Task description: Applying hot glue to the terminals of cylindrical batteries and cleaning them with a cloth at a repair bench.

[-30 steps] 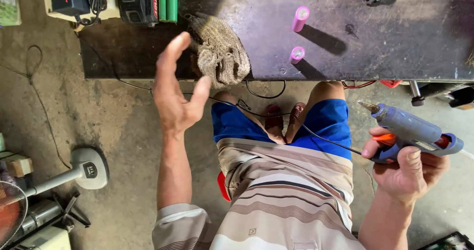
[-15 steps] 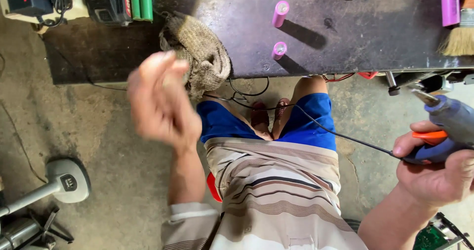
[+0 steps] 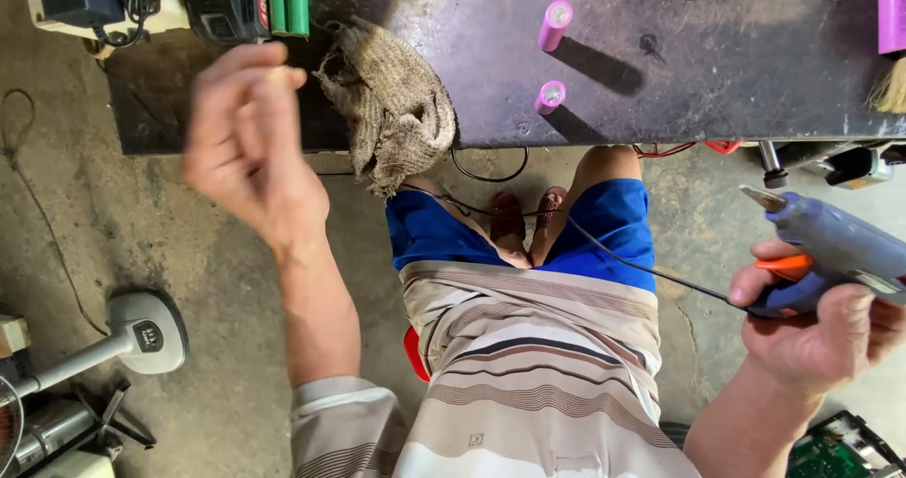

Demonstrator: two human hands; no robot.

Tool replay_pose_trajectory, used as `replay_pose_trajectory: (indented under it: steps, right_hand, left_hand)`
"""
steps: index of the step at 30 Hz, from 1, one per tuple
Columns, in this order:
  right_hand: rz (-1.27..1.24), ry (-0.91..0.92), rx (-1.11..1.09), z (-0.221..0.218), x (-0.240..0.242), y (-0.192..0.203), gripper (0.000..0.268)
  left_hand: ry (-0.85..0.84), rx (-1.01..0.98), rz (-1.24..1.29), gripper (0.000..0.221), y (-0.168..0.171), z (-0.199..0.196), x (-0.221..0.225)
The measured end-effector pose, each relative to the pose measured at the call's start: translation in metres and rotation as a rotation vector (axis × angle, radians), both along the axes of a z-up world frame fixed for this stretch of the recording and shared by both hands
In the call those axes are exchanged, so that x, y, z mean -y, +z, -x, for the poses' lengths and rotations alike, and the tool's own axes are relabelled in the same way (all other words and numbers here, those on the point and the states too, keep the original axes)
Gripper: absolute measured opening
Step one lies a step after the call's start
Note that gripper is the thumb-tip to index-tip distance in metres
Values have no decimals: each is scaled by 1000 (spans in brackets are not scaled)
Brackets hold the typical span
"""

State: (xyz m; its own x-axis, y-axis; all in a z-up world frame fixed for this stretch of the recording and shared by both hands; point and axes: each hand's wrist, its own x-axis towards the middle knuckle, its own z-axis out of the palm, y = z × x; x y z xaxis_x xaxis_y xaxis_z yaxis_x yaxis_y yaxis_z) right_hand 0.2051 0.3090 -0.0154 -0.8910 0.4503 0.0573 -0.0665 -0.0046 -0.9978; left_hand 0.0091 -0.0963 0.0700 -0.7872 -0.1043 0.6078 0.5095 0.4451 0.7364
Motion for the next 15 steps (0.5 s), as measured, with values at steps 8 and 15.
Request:
replay_pose_trajectory:
  steps: [8,15]
  right_hand:
    - [-58,-19,-21,0,-4,11,44]
    - [-232,54,-7,17,15,75,48]
  left_hand:
    - [-268,83,-110,23,-4,-22,-83]
    - [-190,248,100,34,-60,-16,-132]
